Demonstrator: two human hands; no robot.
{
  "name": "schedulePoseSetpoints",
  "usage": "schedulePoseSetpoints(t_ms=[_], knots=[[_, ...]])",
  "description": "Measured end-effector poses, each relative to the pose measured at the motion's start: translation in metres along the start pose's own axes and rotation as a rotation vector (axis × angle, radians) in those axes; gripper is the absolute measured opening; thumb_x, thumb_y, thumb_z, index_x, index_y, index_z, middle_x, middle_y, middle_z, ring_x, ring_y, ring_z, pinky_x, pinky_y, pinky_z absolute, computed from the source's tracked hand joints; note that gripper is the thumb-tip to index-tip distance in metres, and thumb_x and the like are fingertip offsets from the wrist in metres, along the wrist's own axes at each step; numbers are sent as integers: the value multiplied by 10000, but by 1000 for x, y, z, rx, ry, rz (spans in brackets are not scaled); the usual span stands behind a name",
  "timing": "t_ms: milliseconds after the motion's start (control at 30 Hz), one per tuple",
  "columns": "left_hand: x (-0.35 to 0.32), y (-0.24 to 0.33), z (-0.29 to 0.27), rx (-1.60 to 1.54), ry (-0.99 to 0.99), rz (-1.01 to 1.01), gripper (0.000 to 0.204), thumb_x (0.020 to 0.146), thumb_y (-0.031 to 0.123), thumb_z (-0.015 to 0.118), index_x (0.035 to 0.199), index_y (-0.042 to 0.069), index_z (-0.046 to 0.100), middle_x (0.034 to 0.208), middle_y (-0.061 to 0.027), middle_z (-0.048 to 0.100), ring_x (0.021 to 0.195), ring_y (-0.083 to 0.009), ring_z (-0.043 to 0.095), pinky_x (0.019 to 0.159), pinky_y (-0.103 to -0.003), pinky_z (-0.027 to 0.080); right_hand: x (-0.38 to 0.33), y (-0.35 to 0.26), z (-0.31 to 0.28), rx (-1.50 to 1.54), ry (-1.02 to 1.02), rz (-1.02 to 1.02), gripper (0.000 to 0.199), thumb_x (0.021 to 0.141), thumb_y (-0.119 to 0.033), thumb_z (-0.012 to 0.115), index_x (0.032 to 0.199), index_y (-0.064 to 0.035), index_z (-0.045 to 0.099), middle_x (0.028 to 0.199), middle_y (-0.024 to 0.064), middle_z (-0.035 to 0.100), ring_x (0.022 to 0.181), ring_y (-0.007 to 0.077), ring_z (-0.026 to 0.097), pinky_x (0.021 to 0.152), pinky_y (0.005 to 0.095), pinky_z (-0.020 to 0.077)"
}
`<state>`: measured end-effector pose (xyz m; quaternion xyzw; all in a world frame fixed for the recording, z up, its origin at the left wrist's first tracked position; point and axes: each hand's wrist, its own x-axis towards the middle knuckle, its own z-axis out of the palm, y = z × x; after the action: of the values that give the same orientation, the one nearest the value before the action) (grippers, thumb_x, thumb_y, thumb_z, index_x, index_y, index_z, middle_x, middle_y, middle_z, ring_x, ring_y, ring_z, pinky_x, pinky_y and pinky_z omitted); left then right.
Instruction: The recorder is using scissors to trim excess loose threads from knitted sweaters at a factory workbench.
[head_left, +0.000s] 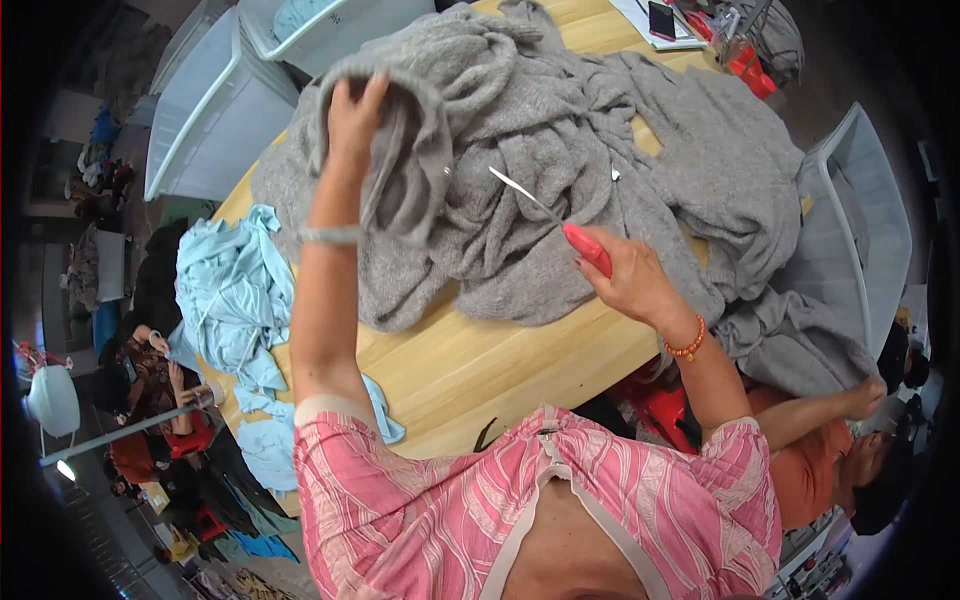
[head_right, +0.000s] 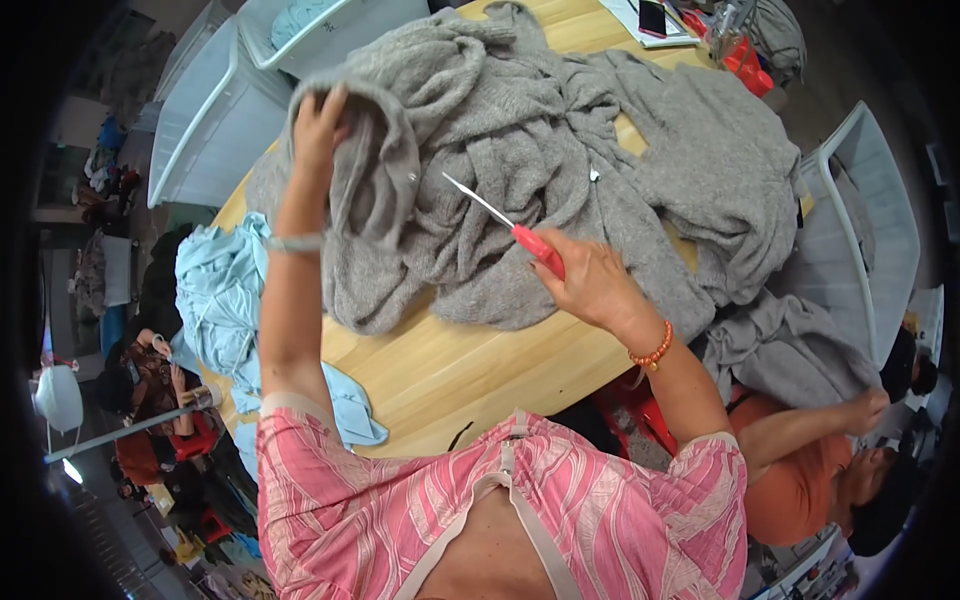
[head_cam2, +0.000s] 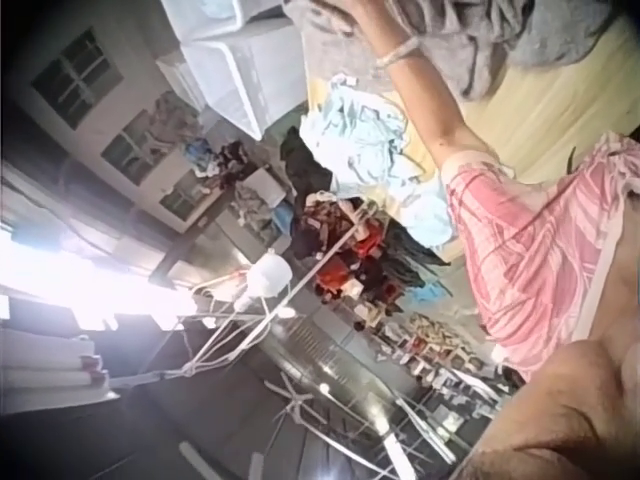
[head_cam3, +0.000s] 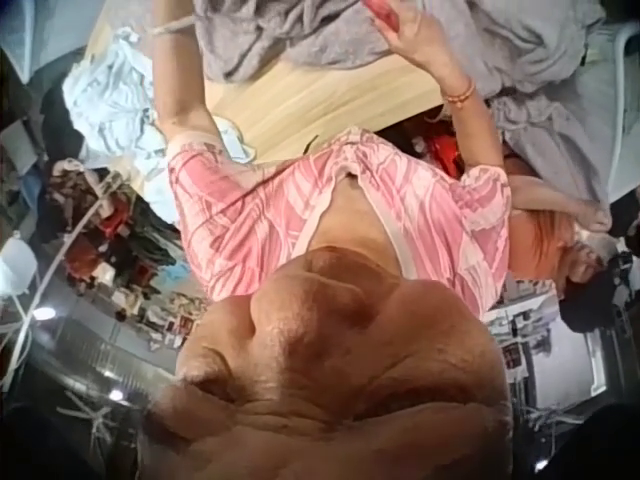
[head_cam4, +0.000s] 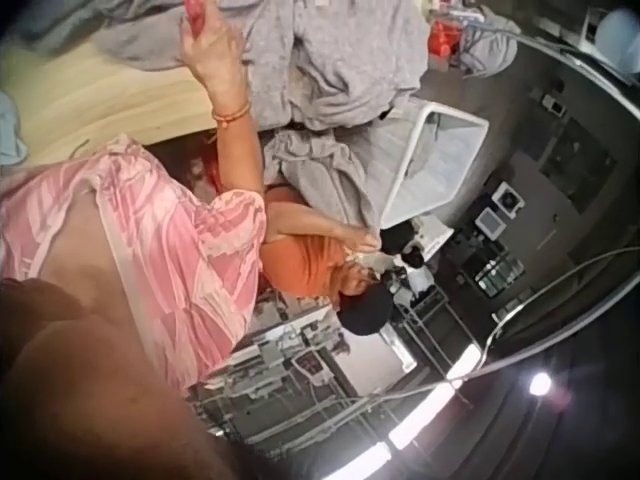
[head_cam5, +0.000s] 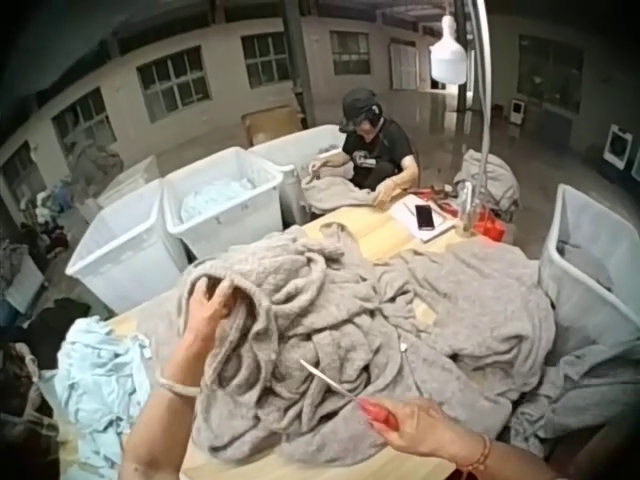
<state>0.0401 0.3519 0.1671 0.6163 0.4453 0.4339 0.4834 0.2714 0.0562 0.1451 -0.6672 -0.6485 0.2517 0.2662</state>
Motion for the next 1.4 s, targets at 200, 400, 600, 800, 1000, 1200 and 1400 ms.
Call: schedulePoseSetpoints(t_ms=[200,400,600,800,1000,1200,1400], knots=[[-144,-81,48,568,37,239,804,696,276,811,1309,-10,375,1064,-128,536,967,-236,533,793,-342,467,2,24,9,-13,-103,159,339,846,-227,613,1151,-88,562,863,187,644,805,403,609,693,448,490],[-88,-100,72,758,166,360,736,743,279,756,1301,-47,404,1213,-258,515,1082,-432,497,911,-450,427,12,16,28,2,-58,56,306,857,-308,588,1084,-107,546,745,196,634,747,420,614,711,494,484],[-38,-140,35,-419,-134,-213,183,882,178,620,979,23,629,901,-22,644,816,-121,570,766,-265,455,40,-7,13,-85,-114,123,280,853,-312,593,1037,-102,565,747,207,635,736,416,621,705,501,485],[-44,-126,19,-812,27,-384,247,914,187,581,1106,32,571,1109,-51,593,1012,-156,540,928,-311,415,33,5,22,-178,-329,37,264,850,-304,592,991,-81,572,752,201,638,755,409,624,695,491,487],[-100,-145,6,557,-36,230,629,816,201,695,1320,-36,405,1276,-186,497,1116,-244,513,950,-338,403,20,19,21,-69,-245,98,297,861,-291,588,1095,-112,552,800,169,643,799,383,617,735,464,469],[-94,-149,-15,637,-154,-222,368,852,207,655,1119,-20,544,975,-111,629,791,-211,586,760,-336,469,20,4,26,-103,-199,42,292,860,-294,583,1083,-108,555,812,176,651,806,379,630,723,482,478],[-96,-121,-9,-832,-11,-486,196,939,107,513,1109,17,553,1042,-112,631,925,-216,628,838,-373,524,23,-9,24,-184,-337,45,263,855,-300,582,1022,-97,575,794,187,645,791,387,625,723,477,476]])
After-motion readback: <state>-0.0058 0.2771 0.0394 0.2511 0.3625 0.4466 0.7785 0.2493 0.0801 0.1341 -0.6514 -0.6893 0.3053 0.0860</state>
